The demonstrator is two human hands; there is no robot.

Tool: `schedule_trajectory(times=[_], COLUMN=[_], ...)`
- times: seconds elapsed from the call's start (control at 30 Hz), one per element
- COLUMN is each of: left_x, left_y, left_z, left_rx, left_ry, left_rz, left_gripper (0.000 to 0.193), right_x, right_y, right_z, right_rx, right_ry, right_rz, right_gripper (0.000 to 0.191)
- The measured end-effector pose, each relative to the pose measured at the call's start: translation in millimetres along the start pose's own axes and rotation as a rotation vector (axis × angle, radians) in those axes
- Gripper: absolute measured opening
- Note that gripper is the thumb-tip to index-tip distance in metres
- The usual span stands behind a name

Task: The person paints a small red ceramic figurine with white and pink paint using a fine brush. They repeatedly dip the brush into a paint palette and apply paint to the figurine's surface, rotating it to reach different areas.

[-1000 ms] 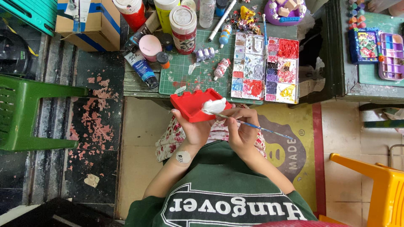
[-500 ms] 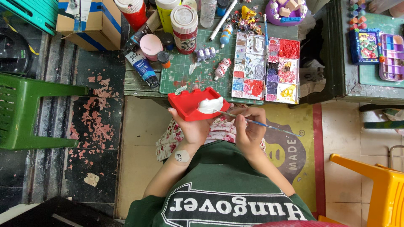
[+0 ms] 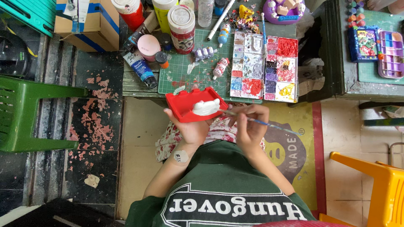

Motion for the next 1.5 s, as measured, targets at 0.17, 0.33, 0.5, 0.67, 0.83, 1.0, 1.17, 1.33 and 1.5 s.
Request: schedule_trajectory(times=[0.17,0.33,0.5,0.67,0.83,1.0,1.17,1.33,1.5], left_x=[-0.8,-0.9,-4.1,-5.5,-3.8,-3.2,-2.9,-2.1,-4.0], left_y=[0.5,-0.2,-5.7,-6.9,-2.3,-1.3,-2.6,-4.9,-3.7], left_z=[0.1,0.6,-2.4,-4.0,-2.5,-2.1,-3.0,-2.9,-3.9], left_rx=[0.015,0.016,-0.011,-0.008,0.007,-0.009,-0.002,-0.008,-0.001], left_ry=[0.011,0.007,0.130,0.174,0.088,0.075,0.097,0.102,0.154], left_rz=[-0.077,0.001,-0.074,-0.093,0.009,-0.057,-0.085,-0.080,-0.091], left_gripper=[0.096,0.092,0.088,0.086,0.083,0.087,0.089,0.088,0.087], right_x=[-1.8,-5.0,-5.7,-15.5,-11.1,-10.2,-11.1,-11.5,-13.4], right_y=[17.6,-2.4,7.3,9.3,-0.7,8.8,14.3,14.9,13.3], right_z=[5.3,3.0,14.6,14.2,13.8,17.5,16.4,14.8,15.0], right_rx=[0.145,-0.018,0.089,0.099,0.012,0.075,0.101,0.122,0.119], right_ry=[0.008,0.037,0.024,0.069,0.037,0.040,0.053,0.052,0.068], right_rz=[0.168,0.036,0.051,0.066,0.063,0.046,0.043,0.080,0.099], right_gripper=[0.021,0.017,0.020,0.020,0.018,0.019,0.022,0.022,0.020])
Point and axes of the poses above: each hand's wrist, its own z-axis away from the middle knuckle, its own y-axis out of the palm, x = y × z, the point moved 8 cm from there along -z, towards the middle knuckle, and after that the axes turned 9 degrees about -z, right-handed, at the moved point
